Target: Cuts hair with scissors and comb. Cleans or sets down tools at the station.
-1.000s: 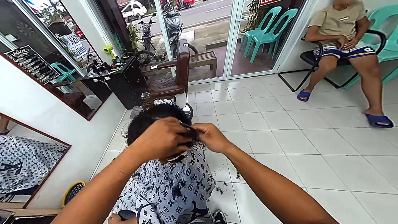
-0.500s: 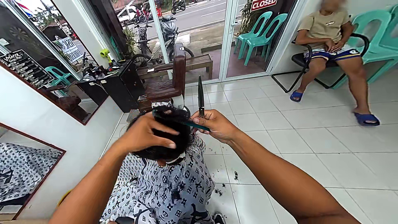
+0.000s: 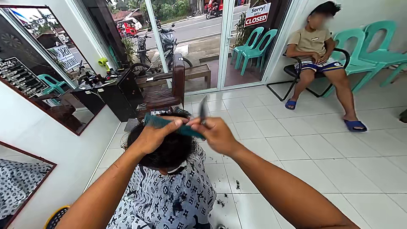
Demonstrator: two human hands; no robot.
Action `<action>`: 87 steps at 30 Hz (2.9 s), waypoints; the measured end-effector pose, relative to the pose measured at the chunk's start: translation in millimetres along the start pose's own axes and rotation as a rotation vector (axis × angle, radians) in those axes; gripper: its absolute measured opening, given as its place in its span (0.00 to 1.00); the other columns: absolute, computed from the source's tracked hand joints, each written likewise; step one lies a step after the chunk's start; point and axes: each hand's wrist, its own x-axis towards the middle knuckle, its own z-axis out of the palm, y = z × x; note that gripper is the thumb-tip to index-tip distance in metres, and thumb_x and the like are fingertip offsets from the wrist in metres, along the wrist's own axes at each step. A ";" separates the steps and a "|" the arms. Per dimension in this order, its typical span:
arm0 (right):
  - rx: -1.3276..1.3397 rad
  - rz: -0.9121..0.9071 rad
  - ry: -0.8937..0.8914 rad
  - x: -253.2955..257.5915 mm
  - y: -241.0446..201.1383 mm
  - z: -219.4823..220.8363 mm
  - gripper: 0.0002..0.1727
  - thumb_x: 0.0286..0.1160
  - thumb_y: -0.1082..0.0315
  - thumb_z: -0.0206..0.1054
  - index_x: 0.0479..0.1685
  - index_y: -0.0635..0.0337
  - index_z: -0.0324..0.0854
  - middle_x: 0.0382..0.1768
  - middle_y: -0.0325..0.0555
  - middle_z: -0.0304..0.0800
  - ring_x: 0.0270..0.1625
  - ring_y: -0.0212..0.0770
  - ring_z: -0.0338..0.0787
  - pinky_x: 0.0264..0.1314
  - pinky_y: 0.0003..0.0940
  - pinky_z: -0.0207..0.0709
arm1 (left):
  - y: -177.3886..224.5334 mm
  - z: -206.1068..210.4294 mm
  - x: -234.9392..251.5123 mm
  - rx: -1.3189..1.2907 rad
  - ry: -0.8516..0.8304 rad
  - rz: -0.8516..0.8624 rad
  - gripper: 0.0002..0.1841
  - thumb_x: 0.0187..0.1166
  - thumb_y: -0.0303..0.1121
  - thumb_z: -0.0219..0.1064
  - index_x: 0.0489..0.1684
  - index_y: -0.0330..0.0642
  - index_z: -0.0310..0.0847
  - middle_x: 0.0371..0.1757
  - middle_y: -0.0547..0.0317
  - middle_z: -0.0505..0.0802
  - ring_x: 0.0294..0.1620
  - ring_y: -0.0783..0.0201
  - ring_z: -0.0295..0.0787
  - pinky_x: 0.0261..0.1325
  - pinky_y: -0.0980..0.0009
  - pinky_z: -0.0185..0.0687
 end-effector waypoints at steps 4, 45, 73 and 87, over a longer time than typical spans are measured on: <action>-0.054 -0.086 -0.125 -12.1 14.7 -20.3 0.27 0.93 0.52 0.49 0.64 0.65 0.85 0.45 0.41 0.94 0.47 0.28 0.90 0.55 0.29 0.84 | 0.6 0.2 -1.5 -0.033 0.037 -0.062 0.26 0.89 0.36 0.40 0.52 0.43 0.93 0.57 0.62 0.96 0.64 0.68 0.90 0.72 0.64 0.81; -0.070 0.225 0.207 -33.5 27.3 -24.4 0.20 0.93 0.59 0.45 0.56 0.66 0.74 0.34 0.42 0.84 0.35 0.34 0.88 0.44 0.38 0.86 | 6.1 -2.2 -2.5 -0.088 -0.043 -0.089 0.30 0.87 0.32 0.34 0.59 0.38 0.90 0.66 0.57 0.93 0.73 0.63 0.84 0.81 0.61 0.74; 0.083 0.217 0.262 -41.8 118.9 12.9 0.14 0.82 0.72 0.65 0.61 0.68 0.86 0.49 0.50 0.94 0.40 0.31 0.90 0.47 0.32 0.86 | 27.6 3.4 -37.9 0.357 -0.237 0.028 0.43 0.90 0.64 0.28 0.53 0.48 0.94 0.63 0.65 0.95 0.72 0.65 0.86 0.81 0.58 0.77; 0.655 0.088 0.052 -79.9 95.2 40.0 0.11 0.79 0.74 0.66 0.53 0.61 0.91 0.50 0.31 0.95 0.49 0.22 0.91 0.54 0.23 0.87 | 2.9 14.8 -25.5 1.049 -0.600 0.269 0.23 0.59 0.58 0.77 0.41 0.50 0.95 0.69 0.57 0.92 0.82 0.53 0.77 0.90 0.42 0.55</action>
